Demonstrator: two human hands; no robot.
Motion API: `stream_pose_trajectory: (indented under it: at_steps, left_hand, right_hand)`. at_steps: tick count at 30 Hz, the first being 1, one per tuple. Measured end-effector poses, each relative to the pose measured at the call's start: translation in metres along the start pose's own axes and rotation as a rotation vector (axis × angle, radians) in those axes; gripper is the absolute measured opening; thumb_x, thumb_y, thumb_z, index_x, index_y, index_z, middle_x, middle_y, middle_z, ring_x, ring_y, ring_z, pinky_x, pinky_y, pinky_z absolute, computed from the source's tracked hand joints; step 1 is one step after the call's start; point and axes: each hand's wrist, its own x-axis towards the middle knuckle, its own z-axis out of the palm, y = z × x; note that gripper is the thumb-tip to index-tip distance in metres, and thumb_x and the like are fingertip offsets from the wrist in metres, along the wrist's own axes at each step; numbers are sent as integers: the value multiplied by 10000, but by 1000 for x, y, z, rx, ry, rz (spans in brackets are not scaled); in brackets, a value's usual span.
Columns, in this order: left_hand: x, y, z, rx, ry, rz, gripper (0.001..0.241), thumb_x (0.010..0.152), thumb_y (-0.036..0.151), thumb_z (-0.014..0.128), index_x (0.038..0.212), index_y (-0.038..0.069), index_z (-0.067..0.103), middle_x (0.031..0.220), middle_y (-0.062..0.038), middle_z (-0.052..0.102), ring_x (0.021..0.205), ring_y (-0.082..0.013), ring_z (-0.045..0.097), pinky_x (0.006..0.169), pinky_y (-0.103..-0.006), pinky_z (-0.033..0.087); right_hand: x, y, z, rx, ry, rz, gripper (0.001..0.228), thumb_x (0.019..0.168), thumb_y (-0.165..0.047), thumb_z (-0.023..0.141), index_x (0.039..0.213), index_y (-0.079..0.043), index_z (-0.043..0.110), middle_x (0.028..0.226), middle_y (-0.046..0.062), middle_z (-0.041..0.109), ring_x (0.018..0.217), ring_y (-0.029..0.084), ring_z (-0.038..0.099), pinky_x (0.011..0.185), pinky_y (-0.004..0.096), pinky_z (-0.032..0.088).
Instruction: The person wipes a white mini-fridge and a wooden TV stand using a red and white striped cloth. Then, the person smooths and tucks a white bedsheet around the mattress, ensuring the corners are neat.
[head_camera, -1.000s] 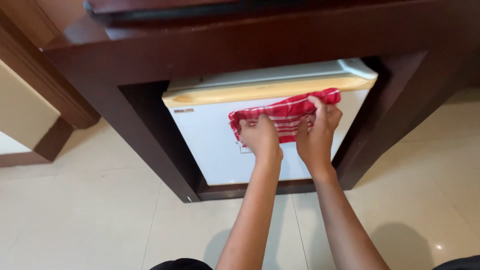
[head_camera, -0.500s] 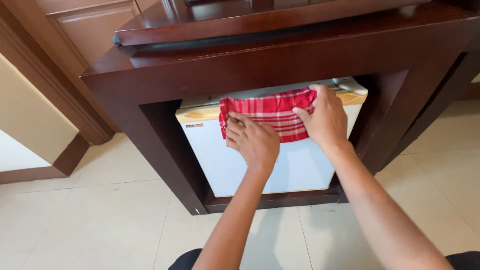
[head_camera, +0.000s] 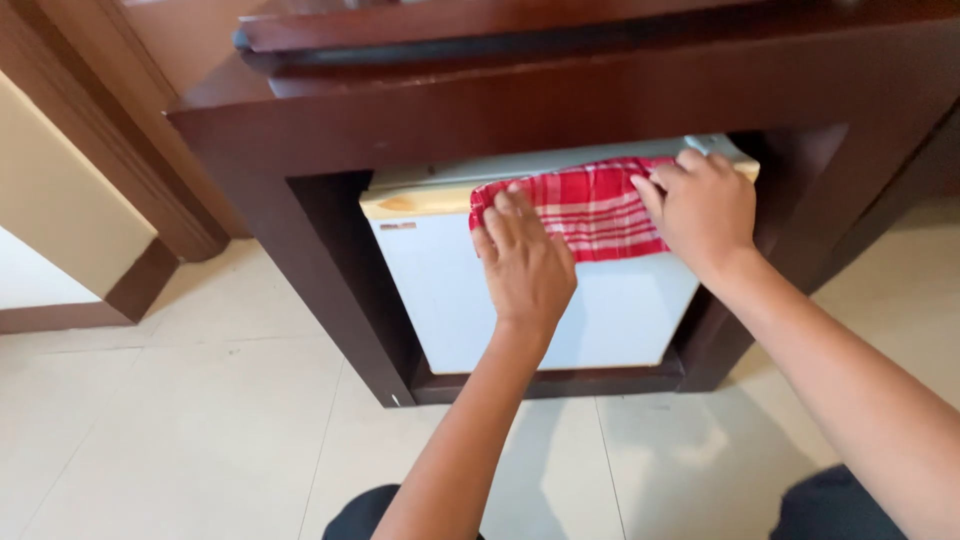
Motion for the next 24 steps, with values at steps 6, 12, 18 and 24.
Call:
stream_pose_trajectory:
  at_steps: [6,12,18,24]
  left_hand:
    - [-3,-10,17,-273,11,196,753,931,317,523,1564,-43,332,1610,-301,320,1531,-441,227,1248,-523,197]
    - [9,-29,24,-397,80,220,705,942,281,516,1565,-14,365,1617,-284,333,1520,-452,274,1256,-540,204]
    - [23,-28,17,-381,137,191,596,964,283,512,1479,-15,490,1520,-278,460,1438,-454,393,1215,-559,265]
    - [28,-36,21,-443,175,171,567,979,288,513,1473,10,516,1472,-274,508,1408,-453,426,1205,-562,289]
  right_hand:
    - [2,-5,5,70,-30,10,283,1008,-300,746,855,-65,787,847,88,692,793,254,660,677,388,546]
    - [5,-10,15,210,16,-6,261,1018,-266,725,928,-28,782,917,110,707,919,279,645,838,410,545]
    - [13,-39,7,236,-23,-108,379,1009,-321,670,1217,-6,707,1198,167,677,1124,325,596,1002,462,478]
    - [10,-63,4,300,-117,-204,585,963,-408,621,1407,-32,561,1452,203,523,1326,396,479,1132,511,368]
